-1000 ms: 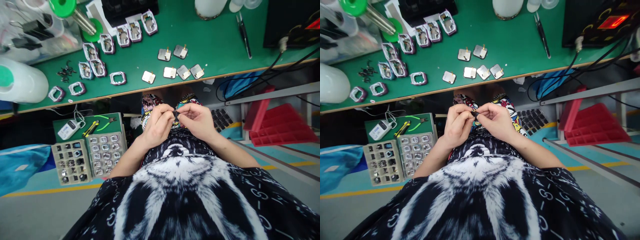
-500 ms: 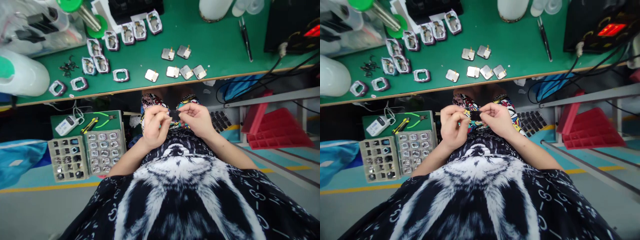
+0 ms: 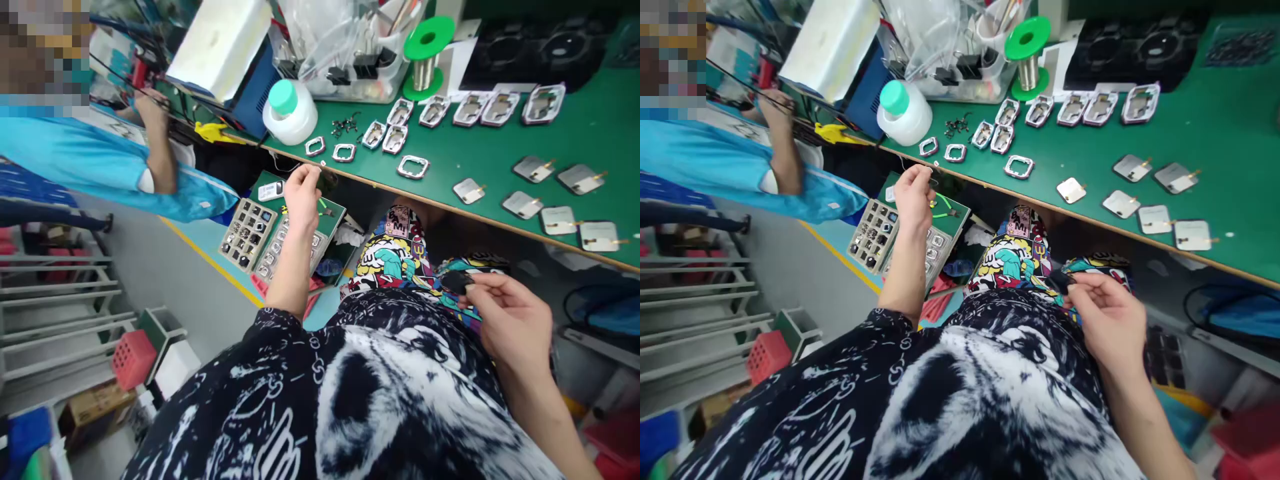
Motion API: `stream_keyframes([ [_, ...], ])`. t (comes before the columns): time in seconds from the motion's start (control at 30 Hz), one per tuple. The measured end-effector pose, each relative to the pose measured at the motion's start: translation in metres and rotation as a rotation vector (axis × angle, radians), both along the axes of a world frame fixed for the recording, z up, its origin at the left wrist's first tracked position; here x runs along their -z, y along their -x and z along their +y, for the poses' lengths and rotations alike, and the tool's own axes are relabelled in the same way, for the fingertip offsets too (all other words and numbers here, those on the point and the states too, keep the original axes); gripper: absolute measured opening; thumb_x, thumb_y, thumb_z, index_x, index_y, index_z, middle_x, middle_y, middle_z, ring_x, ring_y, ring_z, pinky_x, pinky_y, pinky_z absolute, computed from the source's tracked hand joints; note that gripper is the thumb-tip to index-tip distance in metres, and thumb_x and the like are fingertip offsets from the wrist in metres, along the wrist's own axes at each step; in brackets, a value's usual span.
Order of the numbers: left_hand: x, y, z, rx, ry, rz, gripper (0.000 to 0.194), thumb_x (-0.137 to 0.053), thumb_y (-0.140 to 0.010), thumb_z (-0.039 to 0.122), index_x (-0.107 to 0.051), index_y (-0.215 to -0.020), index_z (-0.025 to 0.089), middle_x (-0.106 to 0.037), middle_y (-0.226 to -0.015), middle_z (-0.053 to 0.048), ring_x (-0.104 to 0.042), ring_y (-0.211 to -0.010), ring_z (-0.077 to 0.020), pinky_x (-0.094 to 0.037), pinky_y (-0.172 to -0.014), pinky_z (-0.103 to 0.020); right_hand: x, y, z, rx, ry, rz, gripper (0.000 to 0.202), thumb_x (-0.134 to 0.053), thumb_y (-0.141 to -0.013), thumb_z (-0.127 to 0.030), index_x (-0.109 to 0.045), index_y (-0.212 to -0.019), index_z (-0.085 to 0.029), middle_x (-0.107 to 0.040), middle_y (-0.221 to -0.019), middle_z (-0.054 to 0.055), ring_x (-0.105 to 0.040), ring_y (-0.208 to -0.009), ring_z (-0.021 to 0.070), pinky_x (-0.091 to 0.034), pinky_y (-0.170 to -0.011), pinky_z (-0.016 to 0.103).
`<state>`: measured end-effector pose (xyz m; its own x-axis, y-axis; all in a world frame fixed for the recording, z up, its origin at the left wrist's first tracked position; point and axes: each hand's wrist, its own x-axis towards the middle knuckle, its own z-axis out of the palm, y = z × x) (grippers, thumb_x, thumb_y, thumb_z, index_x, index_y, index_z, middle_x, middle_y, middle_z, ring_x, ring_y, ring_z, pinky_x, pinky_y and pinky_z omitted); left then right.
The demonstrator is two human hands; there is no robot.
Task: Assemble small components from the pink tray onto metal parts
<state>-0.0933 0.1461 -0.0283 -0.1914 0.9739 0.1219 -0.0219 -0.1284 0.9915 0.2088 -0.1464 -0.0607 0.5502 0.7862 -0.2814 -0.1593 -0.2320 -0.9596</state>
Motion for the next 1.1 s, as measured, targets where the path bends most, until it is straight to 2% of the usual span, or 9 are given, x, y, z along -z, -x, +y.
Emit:
stream_keyframes([
  [0.17, -0.002, 0.001, 0.017, -0.023, 0.016, -0.044, 0.025, -0.084, -0.092, 0.02, -0.068, -0.074, 0.016, -0.04, -0.067, 0.006, -0.028, -0.053, -0.005, -0.024, -0.045, -0.017, -0.005, 0.004, 0.0, -0.021, 0.009, -0.018, 0.019, -0.092, -0.08, -0.031, -0.085, -0.097, -0.028, -0.078, -0.09, 0.001, -0.071, -0.062, 0.0133, -0.06, -0.058, 0.02],
  [0.37, 0.005, -0.009, 0.028, -0.064, 0.05, 0.032, 0.018, -0.079, -0.088, 0.01, -0.069, -0.073, 0.015, -0.045, -0.066, 0.006, -0.031, -0.052, -0.0054, -0.023, -0.045, -0.02, -0.006, 0.003, -0.001, -0.045, 0.016, -0.039, 0.018, -0.09, -0.084, -0.032, -0.086, -0.1, -0.034, -0.077, -0.088, 0.0, -0.071, -0.064, 0.0154, -0.06, -0.061, 0.026],
  [0.53, 0.013, -0.013, 0.035, -0.179, 0.058, -0.145, 0.027, -0.082, -0.077, 0.001, -0.062, -0.085, 0.019, -0.046, -0.072, 0.008, -0.039, -0.055, -0.0054, -0.024, -0.047, -0.02, -0.007, 0.003, 0.0, -0.047, 0.018, -0.034, 0.015, -0.089, -0.084, -0.032, -0.085, -0.098, -0.036, -0.077, -0.092, 0.001, -0.071, -0.064, 0.0169, -0.06, -0.06, 0.03],
  [0.67, 0.008, -0.008, 0.034, -0.158, 0.085, -0.295, 0.041, -0.091, -0.079, 0.014, -0.051, -0.086, 0.022, -0.04, -0.07, 0.01, -0.031, -0.052, -0.0051, -0.021, -0.049, -0.021, -0.006, 0.001, -0.002, -0.062, -0.005, -0.01, 0.015, -0.089, -0.085, -0.032, -0.084, -0.099, -0.034, -0.074, -0.086, 0.001, -0.07, -0.065, 0.0177, -0.062, -0.062, 0.031],
  [0.8, 0.0, -0.009, 0.003, -0.133, 0.052, -0.31, 0.055, -0.097, -0.08, 0.037, -0.044, -0.082, 0.024, -0.027, -0.066, 0.012, -0.025, -0.052, -0.0063, -0.018, -0.049, -0.023, -0.004, -0.002, -0.003, -0.023, -0.041, 0.045, 0.017, -0.09, -0.081, -0.028, -0.081, -0.096, -0.027, -0.073, -0.087, 0.001, -0.071, -0.064, 0.0158, -0.062, -0.061, 0.027],
  [0.87, 0.001, -0.023, -0.026, -0.003, 0.097, -0.278, 0.059, -0.098, -0.078, 0.043, -0.042, -0.079, 0.024, -0.028, -0.065, 0.011, -0.027, -0.052, -0.007, -0.02, -0.049, -0.024, -0.004, -0.002, -0.001, -0.027, -0.047, 0.114, 0.02, -0.09, -0.076, -0.026, -0.079, -0.093, -0.024, -0.072, -0.083, 0.0, -0.07, -0.061, 0.0149, -0.061, -0.058, 0.025],
  [0.93, 0.009, -0.045, -0.06, 0.236, 0.199, -0.22, 0.055, -0.095, -0.081, 0.048, -0.046, -0.077, 0.024, -0.033, -0.065, 0.009, -0.032, -0.053, -0.0086, -0.023, -0.049, -0.024, -0.007, -0.004, 0.003, -0.04, -0.044, 0.199, 0.023, -0.09, -0.072, -0.027, -0.076, -0.09, -0.022, -0.07, -0.078, -0.001, -0.068, -0.057, 0.0145, -0.059, -0.054, 0.024],
  [1.03, 0.035, -0.084, -0.107, 0.681, 0.327, 0.041, 0.043, -0.08, -0.093, 0.05, -0.054, -0.072, 0.023, -0.045, -0.063, 0.005, -0.041, -0.054, -0.0119, -0.032, -0.053, -0.027, -0.013, -0.015, 0.003, 0.019, -0.053, 0.246, 0.025, -0.088, -0.07, -0.029, -0.073, -0.088, -0.021, -0.07, -0.075, -0.002, -0.066, -0.055, 0.0132, -0.056, -0.052, 0.023],
  [1.1, 0.061, -0.107, -0.131, 0.952, 0.292, 0.346, 0.04, -0.075, -0.093, 0.046, -0.056, -0.068, 0.022, -0.05, -0.063, 0.003, -0.046, -0.058, -0.0138, -0.036, -0.06, -0.028, -0.02, -0.027, -0.007, 0.074, -0.064, 0.227, 0.026, -0.087, -0.071, -0.031, -0.071, -0.089, -0.02, -0.069, -0.075, -0.002, -0.064, -0.055, 0.0121, -0.055, -0.051, 0.022],
])
